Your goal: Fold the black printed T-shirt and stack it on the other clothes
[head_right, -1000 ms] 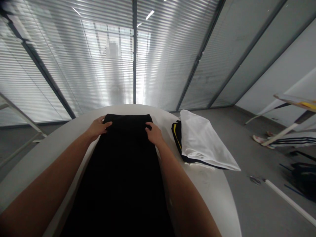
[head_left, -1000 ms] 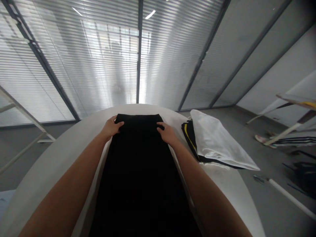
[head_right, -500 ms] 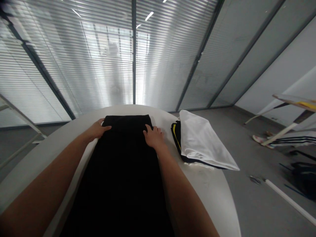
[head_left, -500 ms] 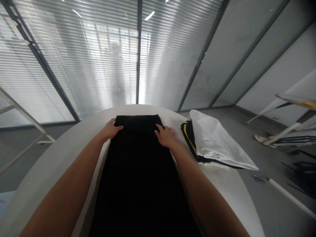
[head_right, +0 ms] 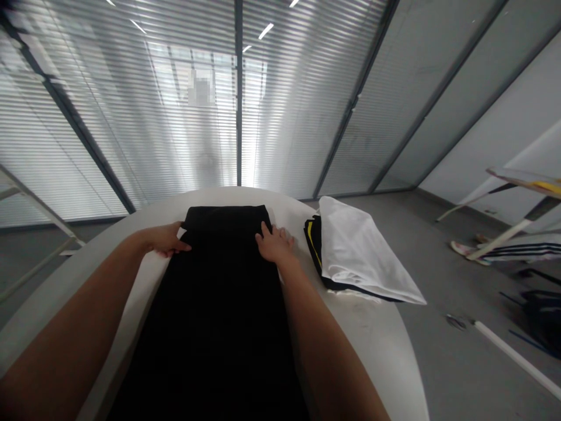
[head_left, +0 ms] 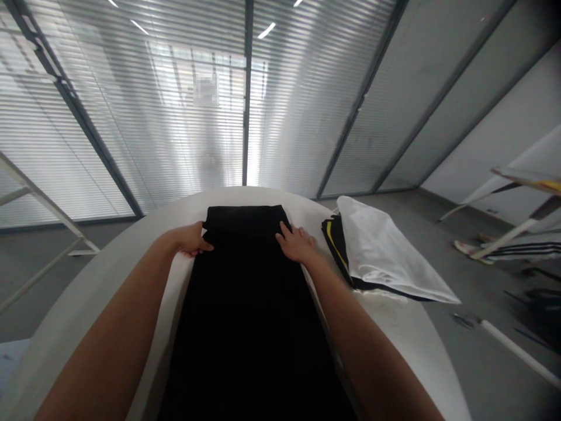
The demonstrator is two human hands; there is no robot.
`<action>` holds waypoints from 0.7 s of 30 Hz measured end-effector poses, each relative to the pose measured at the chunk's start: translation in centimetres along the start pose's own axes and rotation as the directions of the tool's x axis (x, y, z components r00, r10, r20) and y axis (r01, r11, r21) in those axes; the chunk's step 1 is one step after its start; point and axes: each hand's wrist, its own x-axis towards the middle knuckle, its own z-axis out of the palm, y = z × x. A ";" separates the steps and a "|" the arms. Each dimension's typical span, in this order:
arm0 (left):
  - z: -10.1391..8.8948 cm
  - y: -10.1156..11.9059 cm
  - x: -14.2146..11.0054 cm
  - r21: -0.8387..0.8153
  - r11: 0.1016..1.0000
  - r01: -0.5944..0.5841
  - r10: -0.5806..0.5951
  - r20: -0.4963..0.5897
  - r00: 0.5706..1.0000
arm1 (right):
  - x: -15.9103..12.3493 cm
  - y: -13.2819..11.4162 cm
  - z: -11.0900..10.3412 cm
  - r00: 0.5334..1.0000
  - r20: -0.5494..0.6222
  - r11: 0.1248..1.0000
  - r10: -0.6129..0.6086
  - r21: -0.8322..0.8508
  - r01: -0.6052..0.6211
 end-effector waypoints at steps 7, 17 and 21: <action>-0.9 1.1 -0.2 0.018 0.997 0.077 -0.072 -0.173 0.982 | -0.1 -0.8 -0.8 0.999 -0.034 0.998 -0.023 0.055 0.025; 2.0 1.4 1.6 -0.421 0.907 -0.019 -0.060 -0.173 0.983 | 0.8 -0.7 -1.7 0.988 -0.150 0.871 0.031 0.489 0.047; 1.3 1.4 1.3 -0.441 0.895 -0.075 0.045 -0.078 0.996 | 1.6 -0.1 -1.3 0.981 -0.146 0.645 0.127 0.764 0.030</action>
